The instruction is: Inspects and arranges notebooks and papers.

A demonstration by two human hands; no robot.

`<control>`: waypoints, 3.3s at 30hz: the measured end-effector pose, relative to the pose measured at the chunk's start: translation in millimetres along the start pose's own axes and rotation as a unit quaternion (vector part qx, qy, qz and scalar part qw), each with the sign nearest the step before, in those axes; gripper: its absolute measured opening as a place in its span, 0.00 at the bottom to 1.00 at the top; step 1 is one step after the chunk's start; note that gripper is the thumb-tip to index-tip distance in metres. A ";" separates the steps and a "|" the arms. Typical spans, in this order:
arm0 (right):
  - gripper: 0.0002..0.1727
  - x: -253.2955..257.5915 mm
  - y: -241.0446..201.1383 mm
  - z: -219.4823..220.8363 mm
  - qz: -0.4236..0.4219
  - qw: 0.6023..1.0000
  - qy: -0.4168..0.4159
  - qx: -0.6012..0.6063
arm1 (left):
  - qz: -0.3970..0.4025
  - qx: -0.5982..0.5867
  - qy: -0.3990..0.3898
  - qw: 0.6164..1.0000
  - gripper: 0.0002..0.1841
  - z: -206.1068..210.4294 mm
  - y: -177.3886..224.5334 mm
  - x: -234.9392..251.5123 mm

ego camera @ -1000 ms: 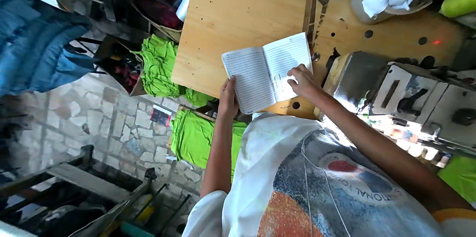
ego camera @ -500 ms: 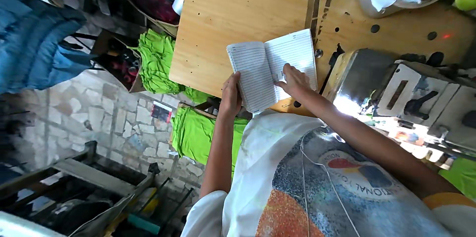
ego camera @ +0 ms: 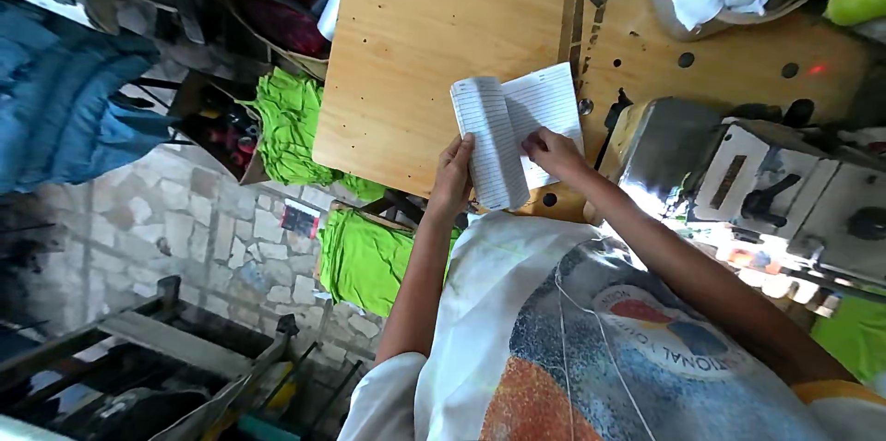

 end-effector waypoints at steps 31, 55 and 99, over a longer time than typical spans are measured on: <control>0.17 -13.7 -28.3 -6.4 -0.052 0.988 0.058 -0.132 | 0.107 0.135 0.113 0.979 0.19 -58.5 25.8 -13.0; 0.22 -4.8 -3.2 15.1 0.009 0.998 -0.032 0.051 | -0.015 -0.075 0.025 0.997 0.18 -8.7 -4.0 -4.0; 0.17 -42.6 2.1 -57.2 -0.012 0.976 0.193 0.097 | 0.155 0.151 0.113 0.970 0.12 -73.9 26.9 -2.8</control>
Point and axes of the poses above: each hand's wrist, its own x-axis towards the middle knuckle, its own z-axis out of the palm, y = z × x, the point moved 9 cm from there along x, towards the middle knuckle, and after that the axes turned 8 degrees about -x, right-handed, at the moved point
